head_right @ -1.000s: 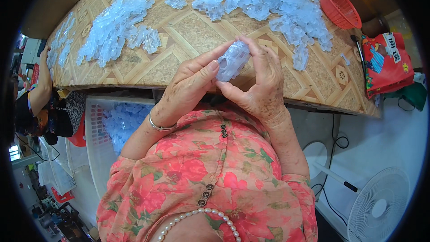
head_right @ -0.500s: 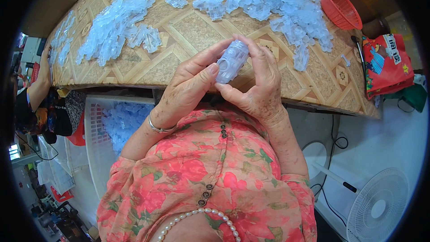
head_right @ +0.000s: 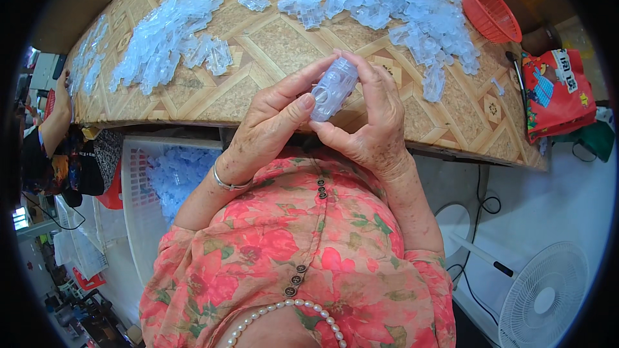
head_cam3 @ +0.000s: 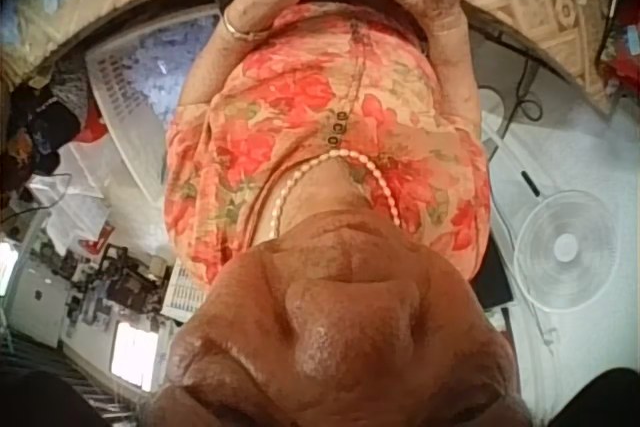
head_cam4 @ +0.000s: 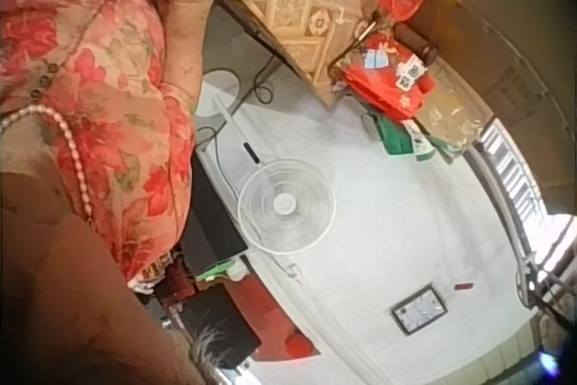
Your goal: The person sits at a table and repeatedly picks up small, clear plastic components. They align and press two pieces together to form a single unit, then place the assembled item on the table. The process is repetitive, involving picking, joining, and placing the plastic parts.
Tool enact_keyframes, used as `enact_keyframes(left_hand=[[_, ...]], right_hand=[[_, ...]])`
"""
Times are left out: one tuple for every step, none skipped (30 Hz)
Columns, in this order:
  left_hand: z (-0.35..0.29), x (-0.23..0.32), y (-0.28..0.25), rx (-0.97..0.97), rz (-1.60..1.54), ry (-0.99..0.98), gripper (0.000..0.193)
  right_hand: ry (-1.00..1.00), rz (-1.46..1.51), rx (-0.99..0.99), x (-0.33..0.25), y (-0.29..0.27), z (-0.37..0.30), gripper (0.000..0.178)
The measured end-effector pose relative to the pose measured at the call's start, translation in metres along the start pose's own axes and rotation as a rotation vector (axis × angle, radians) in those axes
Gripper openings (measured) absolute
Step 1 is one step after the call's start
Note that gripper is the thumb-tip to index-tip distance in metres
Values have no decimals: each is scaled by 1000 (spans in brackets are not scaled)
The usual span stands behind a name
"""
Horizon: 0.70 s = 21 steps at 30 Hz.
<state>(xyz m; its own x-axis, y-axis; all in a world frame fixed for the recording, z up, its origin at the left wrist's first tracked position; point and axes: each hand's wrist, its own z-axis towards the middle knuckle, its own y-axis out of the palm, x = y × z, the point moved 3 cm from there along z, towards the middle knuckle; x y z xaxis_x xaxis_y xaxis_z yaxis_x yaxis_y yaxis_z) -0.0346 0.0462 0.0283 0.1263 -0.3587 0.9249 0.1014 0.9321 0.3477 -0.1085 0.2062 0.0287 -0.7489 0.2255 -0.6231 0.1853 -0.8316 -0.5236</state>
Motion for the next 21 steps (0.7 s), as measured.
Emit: enact_keyframes(left_hand=[[0,1,0,-5,21,4,50],[1,1,1,-9,42,8,50],[1,2,1,-14,63,12,50],[1,2,2,-8,61,18,49],[2,2,3,-2,59,24,48],[2,2,3,4,57,30,47],[3,2,2,1,84,17,47],[4,2,0,-3,112,3,48],[5,3,-1,-6,140,-11,48],[4,2,-2,16,130,-45,47],[3,2,-3,38,120,-79,45],[2,2,-4,59,110,-113,44],[2,2,-5,42,85,-112,44],[1,2,-6,25,61,-111,44],[0,2,-6,8,36,-110,45],[0,1,-6,-3,-31,-118,45],[-1,0,-5,-14,-99,-127,45],[-1,-1,-5,-24,-166,-135,45],[-1,-1,-5,-18,-145,-134,45],[-2,-1,-6,-11,-124,-132,45],[-2,-1,-6,-4,-103,-130,45]], right_hand=[[-1,1,4,0,0,0,89],[-4,1,26,0,0,-1,89],[-7,1,47,0,1,-1,89],[-12,4,67,0,1,-1,89],[-10,-9,70,0,2,-1,89],[-7,-22,74,1,2,-1,89],[-3,-37,79,1,1,-1,90],[-3,-42,86,2,1,-2,90],[-3,-47,92,3,2,-3,90],[-2,-51,98,4,2,-4,90],[-3,-70,95,3,3,-3,90],[-4,-89,93,1,3,-3,89],[-4,-108,91,-1,4,-3,89],[13,-95,99,0,4,-4,89],[30,-82,106,1,5,-5,88],[46,-68,113,2,5,-5,88],[50,-51,107,2,6,-5,88],[54,-35,102,2,5,-5,88],[59,-17,94,1,5,-5,87],[56,-28,93,1,6,-6,87],[52,-38,92,0,6,-6,87]])
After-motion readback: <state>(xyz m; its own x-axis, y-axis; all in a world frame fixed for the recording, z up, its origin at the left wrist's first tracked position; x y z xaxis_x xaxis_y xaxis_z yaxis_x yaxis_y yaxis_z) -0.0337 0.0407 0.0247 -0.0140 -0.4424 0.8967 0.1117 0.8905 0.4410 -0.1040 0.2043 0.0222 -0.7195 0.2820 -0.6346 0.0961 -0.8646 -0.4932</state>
